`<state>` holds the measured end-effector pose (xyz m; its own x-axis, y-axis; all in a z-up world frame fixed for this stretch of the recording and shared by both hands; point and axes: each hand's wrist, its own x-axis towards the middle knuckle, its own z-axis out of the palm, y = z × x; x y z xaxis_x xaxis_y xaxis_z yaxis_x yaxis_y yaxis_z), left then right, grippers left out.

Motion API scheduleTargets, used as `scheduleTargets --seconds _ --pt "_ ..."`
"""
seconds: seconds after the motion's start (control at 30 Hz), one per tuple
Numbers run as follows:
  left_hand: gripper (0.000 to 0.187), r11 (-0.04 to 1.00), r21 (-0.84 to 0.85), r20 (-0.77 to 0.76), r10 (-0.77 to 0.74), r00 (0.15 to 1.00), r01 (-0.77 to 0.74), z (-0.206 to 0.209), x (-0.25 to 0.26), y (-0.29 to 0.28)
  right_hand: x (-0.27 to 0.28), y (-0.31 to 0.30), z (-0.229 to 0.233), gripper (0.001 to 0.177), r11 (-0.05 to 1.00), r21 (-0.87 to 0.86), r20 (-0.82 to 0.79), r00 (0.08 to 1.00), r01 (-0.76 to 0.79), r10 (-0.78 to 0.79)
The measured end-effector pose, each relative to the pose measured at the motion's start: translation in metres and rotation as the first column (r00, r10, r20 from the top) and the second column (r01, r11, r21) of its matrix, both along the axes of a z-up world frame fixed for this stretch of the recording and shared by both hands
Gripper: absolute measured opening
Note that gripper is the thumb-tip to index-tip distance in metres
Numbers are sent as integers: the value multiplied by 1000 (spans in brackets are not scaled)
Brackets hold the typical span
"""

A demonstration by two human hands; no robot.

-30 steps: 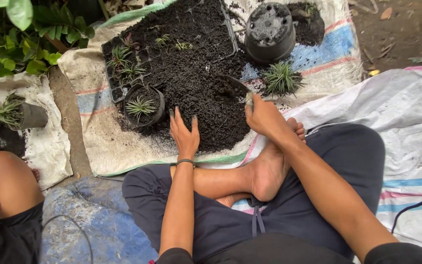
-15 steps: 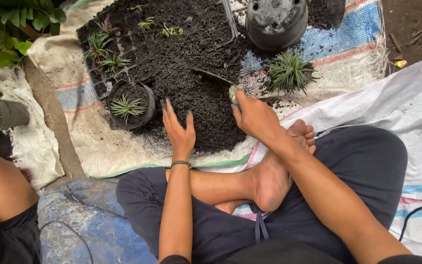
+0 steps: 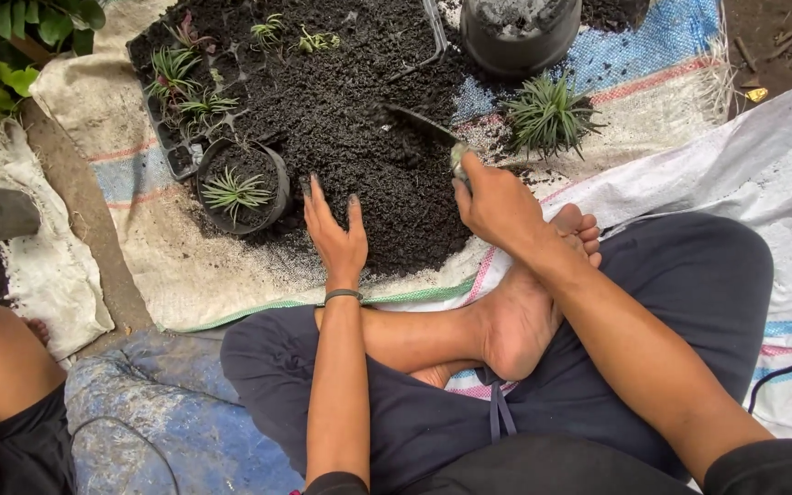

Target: A person sitting on the ground uses a hand trowel to fill small plastic pots and a seedling tray with soil, firming it down with their hands.

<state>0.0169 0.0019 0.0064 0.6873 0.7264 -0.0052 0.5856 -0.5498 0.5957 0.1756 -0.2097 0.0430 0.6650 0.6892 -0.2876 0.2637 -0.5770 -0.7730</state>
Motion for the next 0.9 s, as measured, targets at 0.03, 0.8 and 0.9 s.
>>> scheduleTargets --seconds 0.03,0.8,0.9 --pt "68 1000 0 2 2 1000 -2 1 1 1 0 0 3 18 1000 0 2 1000 -2 2" --pt "67 999 -40 4 26 1000 -26 5 3 -5 -1 -10 28 25 998 -63 -106 994 -8 1" --pt "67 999 -35 7 32 999 -32 2 1 -2 2 -11 40 23 995 -82 -39 998 -57 54"
